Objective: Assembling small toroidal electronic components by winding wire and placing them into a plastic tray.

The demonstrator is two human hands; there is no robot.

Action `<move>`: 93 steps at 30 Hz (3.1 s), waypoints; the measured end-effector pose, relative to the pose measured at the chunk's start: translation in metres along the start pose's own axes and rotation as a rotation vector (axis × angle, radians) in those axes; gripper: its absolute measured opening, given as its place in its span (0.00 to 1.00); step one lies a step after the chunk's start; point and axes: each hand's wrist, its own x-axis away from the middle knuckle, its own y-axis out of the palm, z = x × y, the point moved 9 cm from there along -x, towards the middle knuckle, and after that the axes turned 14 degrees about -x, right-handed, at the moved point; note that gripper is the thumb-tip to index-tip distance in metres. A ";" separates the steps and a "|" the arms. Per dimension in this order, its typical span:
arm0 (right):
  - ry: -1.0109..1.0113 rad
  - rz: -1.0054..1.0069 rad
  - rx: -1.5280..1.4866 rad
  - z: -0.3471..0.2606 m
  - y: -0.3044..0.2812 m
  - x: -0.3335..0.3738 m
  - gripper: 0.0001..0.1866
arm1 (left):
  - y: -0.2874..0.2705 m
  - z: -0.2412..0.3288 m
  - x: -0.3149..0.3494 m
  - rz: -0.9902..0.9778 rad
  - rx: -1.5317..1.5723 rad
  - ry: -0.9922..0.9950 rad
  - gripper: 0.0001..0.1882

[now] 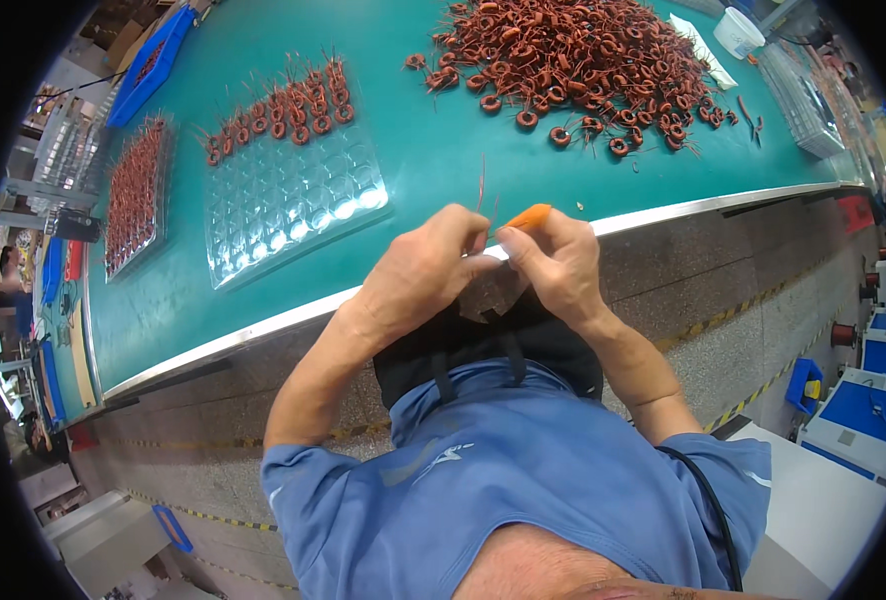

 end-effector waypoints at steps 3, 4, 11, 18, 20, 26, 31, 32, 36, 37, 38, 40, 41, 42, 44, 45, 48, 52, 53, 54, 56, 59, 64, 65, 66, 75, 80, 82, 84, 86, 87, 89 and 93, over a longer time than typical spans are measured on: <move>0.082 0.001 -0.236 0.004 -0.005 -0.007 0.10 | 0.014 -0.014 0.006 0.055 0.795 -0.247 0.15; 0.156 -0.042 -0.400 0.013 -0.001 -0.011 0.09 | 0.021 -0.012 0.007 0.056 0.793 -0.245 0.15; 0.229 -0.124 -0.310 0.030 0.013 -0.025 0.09 | 0.042 -0.034 0.022 0.307 1.269 -0.334 0.13; 0.108 -0.123 -0.101 0.006 0.043 -0.036 0.12 | 0.023 -0.060 0.037 0.340 0.849 -0.414 0.11; 0.128 -0.186 -0.106 0.009 0.054 -0.049 0.10 | 0.015 -0.071 0.043 0.366 0.768 -0.426 0.14; -0.178 -0.306 0.214 -0.036 0.125 -0.124 0.12 | -0.032 -0.100 0.080 0.682 0.031 -0.459 0.19; -0.321 -0.429 0.391 -0.011 0.213 -0.199 0.14 | -0.026 -0.108 0.078 0.640 0.018 -0.495 0.17; -0.336 -0.442 0.439 -0.002 0.228 -0.210 0.14 | -0.027 -0.106 0.079 0.658 -0.048 -0.461 0.15; -0.460 -0.548 0.610 0.025 0.262 -0.226 0.11 | -0.026 -0.107 0.076 0.630 0.080 -0.463 0.16; -0.502 -0.570 0.638 0.032 0.265 -0.225 0.11 | -0.026 -0.107 0.074 0.630 0.095 -0.454 0.16; -0.514 -0.560 0.696 0.037 0.263 -0.229 0.11 | -0.026 -0.106 0.070 0.627 0.114 -0.441 0.15; -0.537 -0.568 0.787 0.037 0.259 -0.232 0.13 | -0.027 -0.105 0.069 0.633 0.097 -0.431 0.15; -0.567 -0.557 0.776 0.034 0.256 -0.234 0.13 | -0.028 -0.105 0.069 0.635 0.066 -0.423 0.15; -0.596 -0.542 0.769 0.029 0.252 -0.235 0.13 | -0.028 -0.108 0.073 0.629 0.051 -0.445 0.14; -0.517 -0.490 0.783 0.003 0.240 -0.236 0.15 | -0.031 -0.114 0.088 0.657 0.031 -0.492 0.11; -0.518 -0.439 0.780 -0.013 0.223 -0.239 0.16 | -0.032 -0.114 0.089 0.646 0.052 -0.493 0.10; -0.711 -0.437 1.217 -0.029 0.143 -0.270 0.22 | -0.031 -0.108 0.072 0.653 0.068 -0.450 0.09; -0.383 -0.616 1.549 0.022 0.105 -0.257 0.17 | -0.028 -0.111 0.077 0.631 0.057 -0.463 0.11; -0.409 -0.668 1.578 0.032 0.102 -0.249 0.16 | -0.027 -0.111 0.077 0.629 0.054 -0.460 0.11; -0.469 -0.645 1.533 0.032 0.100 -0.243 0.16 | -0.027 -0.110 0.076 0.634 0.050 -0.452 0.11; -0.411 -0.588 1.410 0.028 0.077 -0.240 0.14 | -0.028 -0.108 0.072 0.637 0.045 -0.439 0.10; -0.359 -0.441 1.023 -0.003 0.057 -0.223 0.14 | -0.029 -0.105 0.076 0.646 0.038 -0.443 0.10; -0.214 -0.304 0.598 -0.028 0.012 -0.191 0.16 | -0.025 -0.096 0.050 0.650 0.241 -0.496 0.11; -0.181 -0.311 0.503 -0.023 0.004 -0.189 0.16 | -0.015 -0.097 0.037 0.614 0.440 -0.546 0.12; -0.150 -0.320 0.408 -0.021 -0.003 -0.187 0.16 | -0.004 -0.096 0.019 0.582 0.629 -0.510 0.18; 0.039 -0.413 0.018 -0.028 0.020 -0.147 0.15 | 0.028 -0.101 -0.066 0.487 0.828 -0.370 0.15; -0.244 -0.160 0.446 -0.057 -0.027 -0.174 0.27 | 0.023 -0.107 -0.066 0.521 1.111 -0.427 0.19; -0.690 -0.016 0.793 -0.095 -0.029 -0.161 0.31 | 0.017 -0.102 -0.068 0.475 1.081 -0.426 0.19; -0.387 -0.265 0.373 -0.065 -0.025 -0.165 0.28 | 0.012 -0.091 -0.070 0.384 0.992 -0.417 0.21; -0.272 -0.406 0.360 -0.047 0.008 -0.144 0.17 | 0.022 -0.092 -0.060 0.334 0.958 -0.452 0.22; -0.135 -0.414 0.308 -0.031 0.008 -0.142 0.13 | 0.027 -0.086 -0.062 0.312 1.059 -0.448 0.22; -0.061 -0.369 0.212 -0.031 0.010 -0.133 0.12 | 0.028 -0.079 -0.051 0.331 1.142 -0.440 0.22; -0.103 -0.311 0.242 -0.042 0.010 -0.121 0.12 | 0.023 -0.058 -0.047 0.351 1.189 -0.333 0.17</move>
